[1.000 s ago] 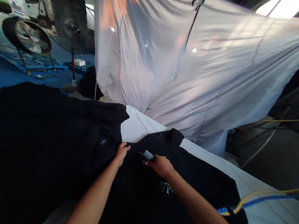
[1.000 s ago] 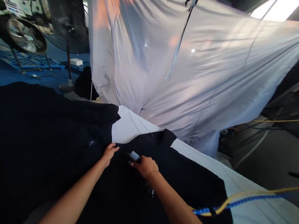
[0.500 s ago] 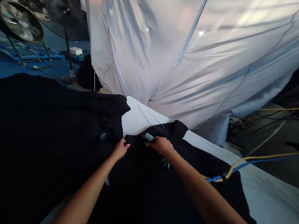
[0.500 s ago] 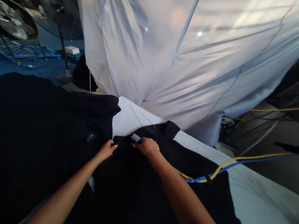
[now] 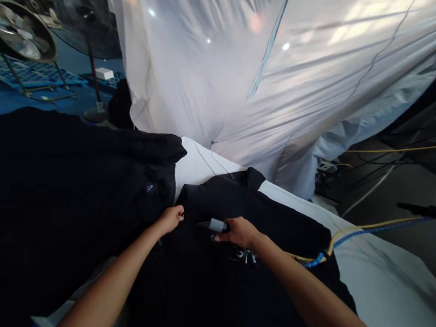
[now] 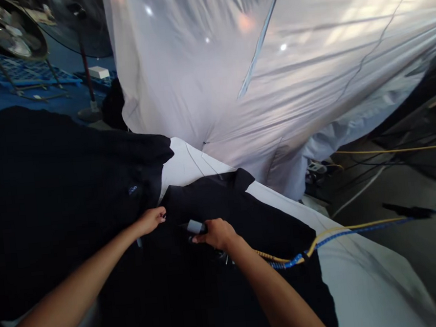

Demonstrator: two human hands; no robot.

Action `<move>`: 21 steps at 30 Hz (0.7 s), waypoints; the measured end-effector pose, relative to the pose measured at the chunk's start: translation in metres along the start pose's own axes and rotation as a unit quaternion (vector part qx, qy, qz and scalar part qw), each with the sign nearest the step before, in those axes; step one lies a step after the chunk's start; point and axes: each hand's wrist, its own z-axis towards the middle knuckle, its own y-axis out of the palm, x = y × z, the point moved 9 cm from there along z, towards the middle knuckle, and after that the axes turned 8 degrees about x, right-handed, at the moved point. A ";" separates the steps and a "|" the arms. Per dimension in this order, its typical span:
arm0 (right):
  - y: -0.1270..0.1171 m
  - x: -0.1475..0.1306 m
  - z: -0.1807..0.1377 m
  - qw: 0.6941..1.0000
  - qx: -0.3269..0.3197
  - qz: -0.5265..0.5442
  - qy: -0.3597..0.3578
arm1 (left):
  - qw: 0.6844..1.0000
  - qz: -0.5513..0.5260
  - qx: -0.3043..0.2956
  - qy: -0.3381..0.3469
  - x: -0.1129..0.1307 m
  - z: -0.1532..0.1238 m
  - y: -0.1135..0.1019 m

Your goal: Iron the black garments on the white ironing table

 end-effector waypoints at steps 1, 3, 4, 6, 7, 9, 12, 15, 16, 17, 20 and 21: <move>0.001 -0.003 -0.004 1.000 -0.002 0.000 -0.013 | 1.000 -0.004 0.006 -0.002 0.001 -0.003 -0.002; 0.003 -0.012 -0.011 0.999 -0.008 0.000 -0.038 | 1.000 -0.011 0.008 -0.013 -0.001 -0.007 -0.006; 0.004 -0.014 -0.014 0.999 -0.011 -0.001 -0.043 | 1.000 -0.015 0.001 -0.018 -0.001 -0.010 -0.008; 0.003 -0.013 -0.017 1.000 -0.007 -0.003 -0.025 | 0.999 -0.025 -0.018 -0.022 -0.001 -0.015 -0.010; 0.002 -0.010 -0.019 1.000 0.001 0.000 -0.005 | 0.999 -0.031 -0.016 -0.015 0.001 -0.017 -0.012; 0.000 -0.001 -0.025 0.999 0.014 0.010 0.029 | 0.999 -0.033 0.028 0.010 0.007 -0.022 -0.021; 0.002 0.010 -0.043 1.000 0.001 0.013 0.025 | 0.992 -0.011 0.113 0.045 0.018 -0.030 -0.029; 0.011 0.019 -0.075 0.999 -0.038 0.022 0.001 | 0.991 0.008 0.125 0.049 0.024 -0.037 -0.019; 0.015 0.024 -0.088 0.998 -0.048 0.031 0.000 | 0.990 0.014 0.127 0.052 0.026 -0.039 -0.016; 0.018 0.028 -0.101 0.998 -0.055 0.040 0.002 | 0.990 0.023 0.130 0.058 0.028 -0.041 -0.014; 0.029 0.047 -0.136 0.996 -0.058 0.059 0.017 | 0.986 0.076 0.124 0.083 0.038 -0.047 -0.007; 0.032 0.056 -0.145 0.996 -0.051 0.063 0.027 | 0.984 0.099 0.120 0.089 0.040 -0.050 -0.005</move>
